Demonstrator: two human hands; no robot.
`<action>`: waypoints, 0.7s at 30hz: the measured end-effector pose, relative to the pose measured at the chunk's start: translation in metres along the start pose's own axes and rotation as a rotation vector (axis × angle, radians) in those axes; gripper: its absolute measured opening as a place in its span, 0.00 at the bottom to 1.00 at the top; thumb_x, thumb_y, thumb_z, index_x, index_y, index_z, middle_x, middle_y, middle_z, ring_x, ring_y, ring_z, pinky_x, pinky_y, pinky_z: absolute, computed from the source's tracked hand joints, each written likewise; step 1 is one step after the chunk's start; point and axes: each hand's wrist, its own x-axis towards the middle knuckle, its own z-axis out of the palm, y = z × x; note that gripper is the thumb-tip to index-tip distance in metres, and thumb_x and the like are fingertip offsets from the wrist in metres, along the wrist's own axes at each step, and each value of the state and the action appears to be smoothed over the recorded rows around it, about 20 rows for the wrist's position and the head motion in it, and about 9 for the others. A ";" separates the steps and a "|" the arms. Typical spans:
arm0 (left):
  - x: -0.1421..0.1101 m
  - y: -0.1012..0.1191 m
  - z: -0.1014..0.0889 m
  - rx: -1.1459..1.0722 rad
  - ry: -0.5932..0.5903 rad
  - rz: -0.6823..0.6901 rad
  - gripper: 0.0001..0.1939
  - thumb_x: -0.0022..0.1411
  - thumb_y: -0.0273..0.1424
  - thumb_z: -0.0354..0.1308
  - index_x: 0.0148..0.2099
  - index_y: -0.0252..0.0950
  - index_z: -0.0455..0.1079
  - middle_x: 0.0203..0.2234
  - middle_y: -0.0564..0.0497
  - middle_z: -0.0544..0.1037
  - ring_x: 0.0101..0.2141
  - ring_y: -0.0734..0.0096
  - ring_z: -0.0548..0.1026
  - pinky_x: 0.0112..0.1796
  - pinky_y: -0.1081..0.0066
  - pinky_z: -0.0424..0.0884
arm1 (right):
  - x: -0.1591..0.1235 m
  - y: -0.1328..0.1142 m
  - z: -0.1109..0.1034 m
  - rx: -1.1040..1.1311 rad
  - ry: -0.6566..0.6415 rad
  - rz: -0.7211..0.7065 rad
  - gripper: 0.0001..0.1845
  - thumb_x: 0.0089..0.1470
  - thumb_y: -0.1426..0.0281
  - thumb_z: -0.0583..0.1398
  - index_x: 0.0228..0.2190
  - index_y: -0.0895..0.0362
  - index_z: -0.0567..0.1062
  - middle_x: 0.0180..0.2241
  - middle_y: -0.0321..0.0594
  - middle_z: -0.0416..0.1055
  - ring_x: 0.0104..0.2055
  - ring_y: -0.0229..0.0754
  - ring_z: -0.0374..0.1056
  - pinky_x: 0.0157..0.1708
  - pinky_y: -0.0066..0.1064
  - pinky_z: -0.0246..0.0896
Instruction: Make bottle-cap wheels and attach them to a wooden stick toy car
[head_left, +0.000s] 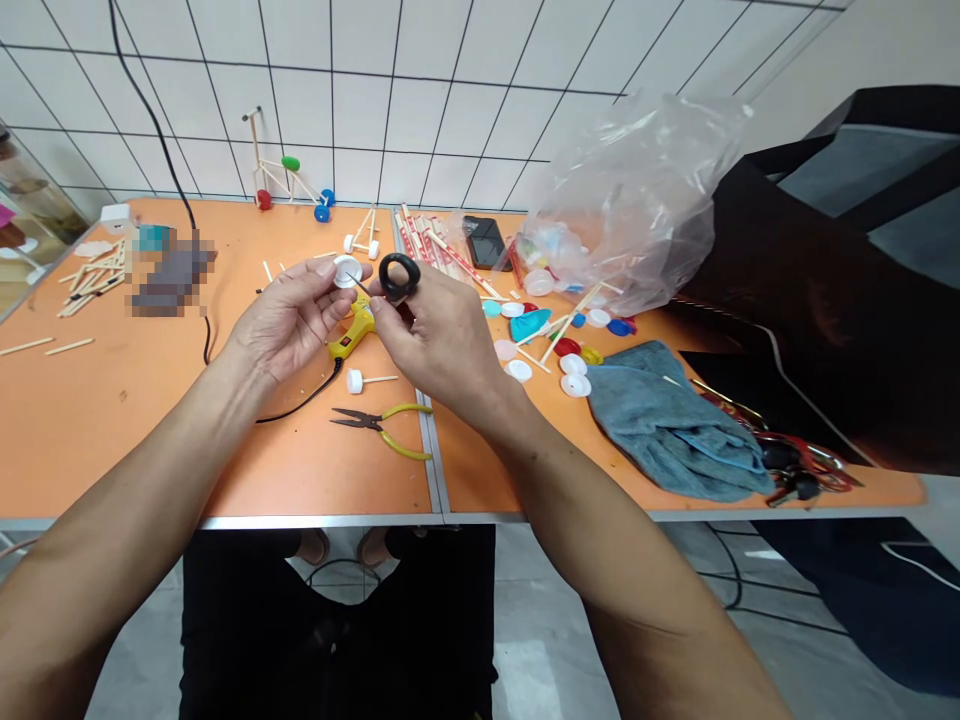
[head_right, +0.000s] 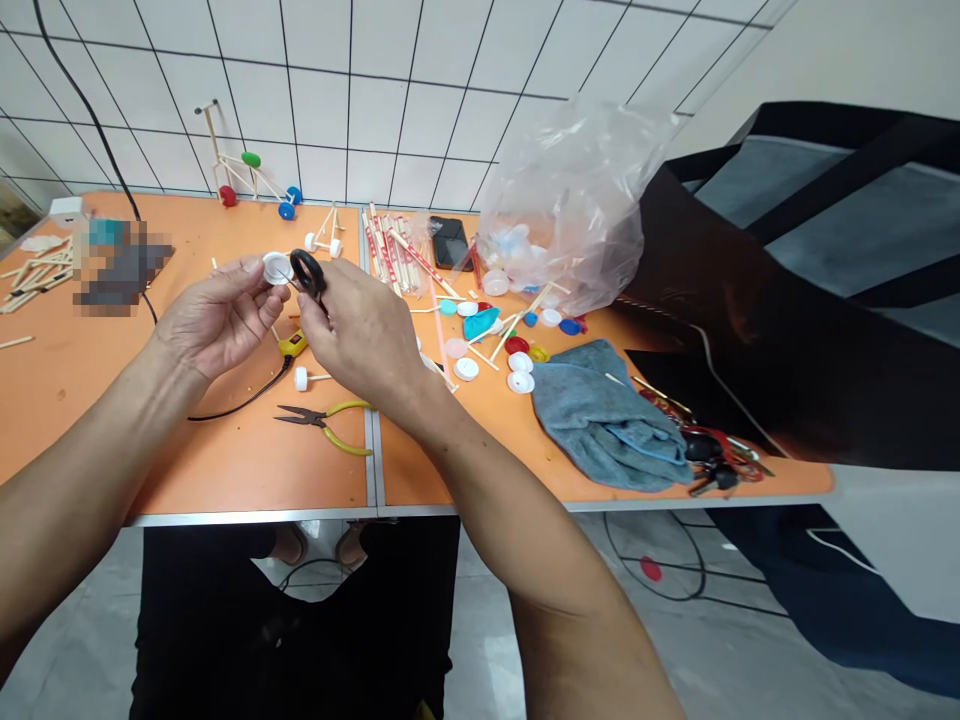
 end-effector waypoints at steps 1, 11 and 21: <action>-0.001 0.000 0.001 -0.002 -0.007 -0.005 0.11 0.72 0.19 0.63 0.35 0.32 0.79 0.32 0.50 0.85 0.26 0.82 0.81 0.36 0.86 0.80 | -0.001 0.000 0.000 -0.013 -0.003 -0.002 0.07 0.71 0.71 0.57 0.40 0.54 0.75 0.37 0.39 0.76 0.37 0.42 0.70 0.37 0.34 0.61; -0.003 -0.001 0.000 -0.013 -0.014 -0.020 0.08 0.71 0.20 0.66 0.37 0.32 0.80 0.31 0.51 0.84 0.26 0.81 0.81 0.38 0.84 0.82 | -0.002 -0.002 -0.001 -0.097 -0.048 0.025 0.07 0.72 0.71 0.56 0.41 0.54 0.74 0.38 0.39 0.75 0.38 0.43 0.70 0.35 0.34 0.58; -0.005 0.002 0.004 -0.016 -0.006 -0.022 0.11 0.72 0.19 0.64 0.34 0.32 0.77 0.29 0.53 0.82 0.25 0.83 0.80 0.35 0.86 0.80 | -0.002 0.000 0.000 -0.076 -0.045 0.016 0.07 0.72 0.70 0.56 0.41 0.54 0.74 0.38 0.39 0.75 0.39 0.43 0.70 0.35 0.34 0.57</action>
